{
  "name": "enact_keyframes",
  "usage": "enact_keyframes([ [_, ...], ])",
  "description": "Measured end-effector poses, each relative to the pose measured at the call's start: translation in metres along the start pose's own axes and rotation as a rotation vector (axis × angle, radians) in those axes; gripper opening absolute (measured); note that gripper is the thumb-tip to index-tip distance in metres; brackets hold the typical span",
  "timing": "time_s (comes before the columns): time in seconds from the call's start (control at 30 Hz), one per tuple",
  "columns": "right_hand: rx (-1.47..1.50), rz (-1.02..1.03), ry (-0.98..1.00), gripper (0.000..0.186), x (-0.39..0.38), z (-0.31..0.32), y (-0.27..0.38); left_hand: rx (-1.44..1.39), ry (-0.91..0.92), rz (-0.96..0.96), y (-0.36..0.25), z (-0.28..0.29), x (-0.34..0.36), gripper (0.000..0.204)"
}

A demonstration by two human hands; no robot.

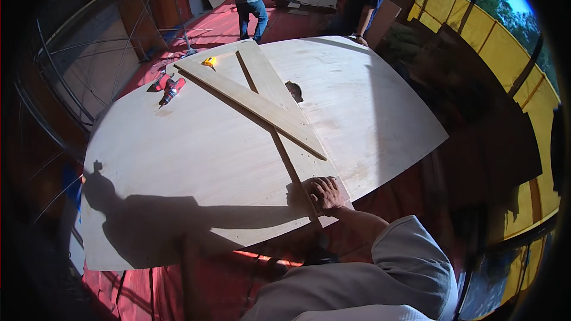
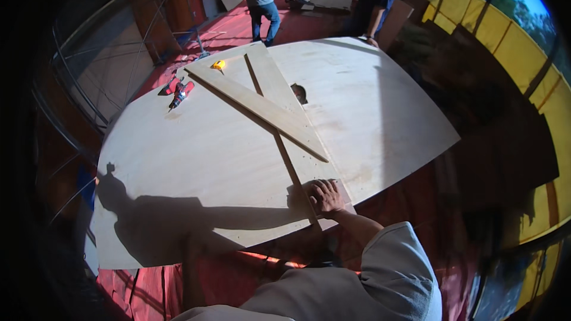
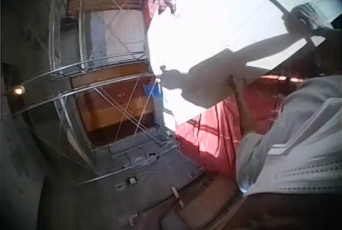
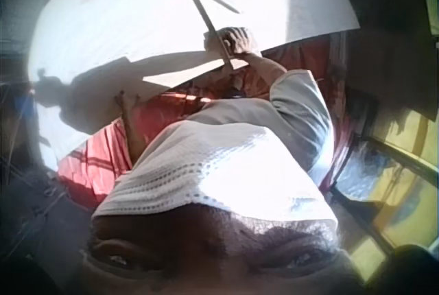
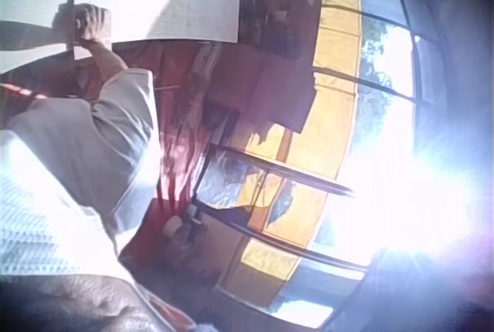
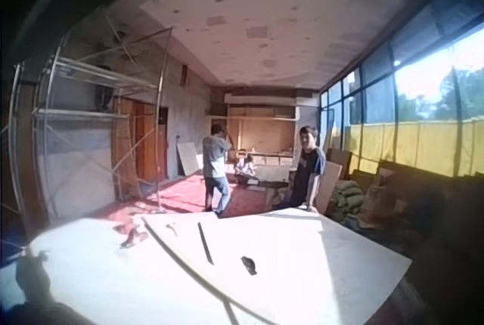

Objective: The person fastens wooden boards to a plywood table using a power drill, connects a power plug into an extension socket, and then positions and holds a wooden board on the table by hand.

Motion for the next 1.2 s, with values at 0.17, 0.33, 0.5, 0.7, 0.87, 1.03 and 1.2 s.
enact_keyframes([
  [0.17, 0.026, 0.053, 0.004, 0.044, 0.001, -0.026, 0.009, -0.044, 0.025, 0.067, 0.001, 0.005, 0.004, 0.095],
  [0.33, 0.041, 0.026, 0.048, 0.044, 0.006, -0.026, 0.024, 0.013, -0.02, 0.089, 0.016, 0.025, -0.025, 0.092],
  [0.5, 0.003, -0.001, 0.07, 0.047, 0.0, -0.015, -0.005, 0.095, -0.019, 0.1, -0.018, 0.035, -0.021, 0.089],
  [0.7, -0.005, 0.023, 0.053, 0.046, 0.003, -0.025, 0.01, 0.027, 0.014, 0.091, 0.018, 0.02, -0.042, 0.083],
  [0.87, 0.026, -0.011, 0.046, 0.045, 0.003, -0.014, 0.007, -0.05, 0.083, 0.093, 0.036, 0.001, -0.037, 0.079],
  [1.03, 0.131, 0.024, 0.081, 0.045, 0.013, -0.009, 0.037, 0.135, 0.132, 0.054, 0.104, 0.014, -0.071, 0.074],
  [1.2, 0.026, -0.029, 0.084, 0.045, 0.002, -0.009, 0.005, -0.128, 0.187, 0.183, 0.018, 0.019, -0.031, 0.105],
])
Point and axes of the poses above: each hand's wrist, its own x-axis towards the middle knuckle, its own z-axis out of the back of the hand, y = z × x, the point moved 8 cm from there along x, towards the middle knuckle, and after that the axes turned 14 degrees about -z, right-handed, at the moved point
